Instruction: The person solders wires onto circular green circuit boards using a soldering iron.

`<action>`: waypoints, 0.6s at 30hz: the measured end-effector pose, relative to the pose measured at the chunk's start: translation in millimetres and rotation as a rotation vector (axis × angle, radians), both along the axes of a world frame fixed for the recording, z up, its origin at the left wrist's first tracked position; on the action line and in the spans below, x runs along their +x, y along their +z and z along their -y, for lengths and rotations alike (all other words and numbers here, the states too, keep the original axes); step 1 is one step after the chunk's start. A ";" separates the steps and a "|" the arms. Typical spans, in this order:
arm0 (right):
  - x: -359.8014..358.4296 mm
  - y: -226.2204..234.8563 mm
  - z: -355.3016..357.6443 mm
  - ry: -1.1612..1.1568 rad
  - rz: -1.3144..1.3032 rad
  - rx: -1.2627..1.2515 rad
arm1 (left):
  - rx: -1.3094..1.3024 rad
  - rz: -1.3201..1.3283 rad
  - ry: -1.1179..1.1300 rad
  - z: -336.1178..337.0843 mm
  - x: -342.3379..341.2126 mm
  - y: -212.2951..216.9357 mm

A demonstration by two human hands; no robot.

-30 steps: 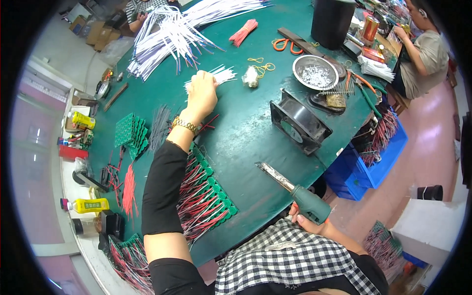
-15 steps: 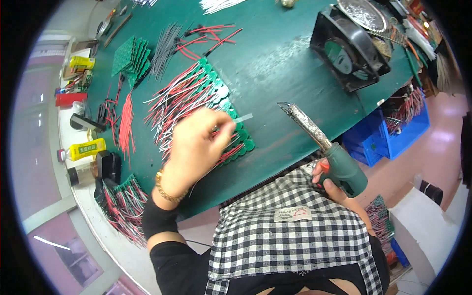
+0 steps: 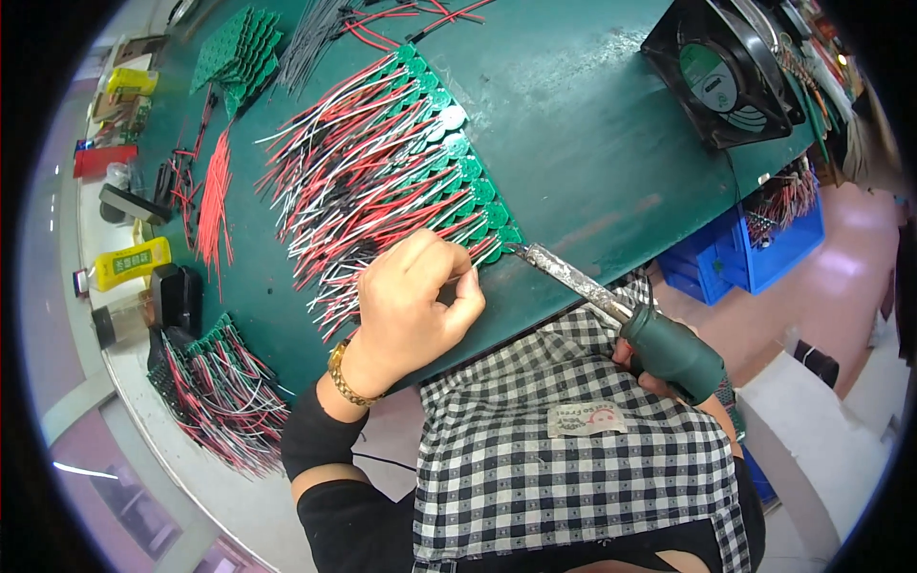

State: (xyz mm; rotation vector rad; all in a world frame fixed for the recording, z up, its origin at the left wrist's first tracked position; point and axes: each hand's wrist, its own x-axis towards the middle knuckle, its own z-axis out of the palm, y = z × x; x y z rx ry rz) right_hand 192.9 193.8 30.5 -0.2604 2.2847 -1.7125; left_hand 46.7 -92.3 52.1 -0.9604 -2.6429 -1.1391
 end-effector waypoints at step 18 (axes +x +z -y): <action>16.9 -13.7 -12.0 -0.399 1.058 -0.445 | 0.007 0.057 -0.017 1.5 0.3 -0.5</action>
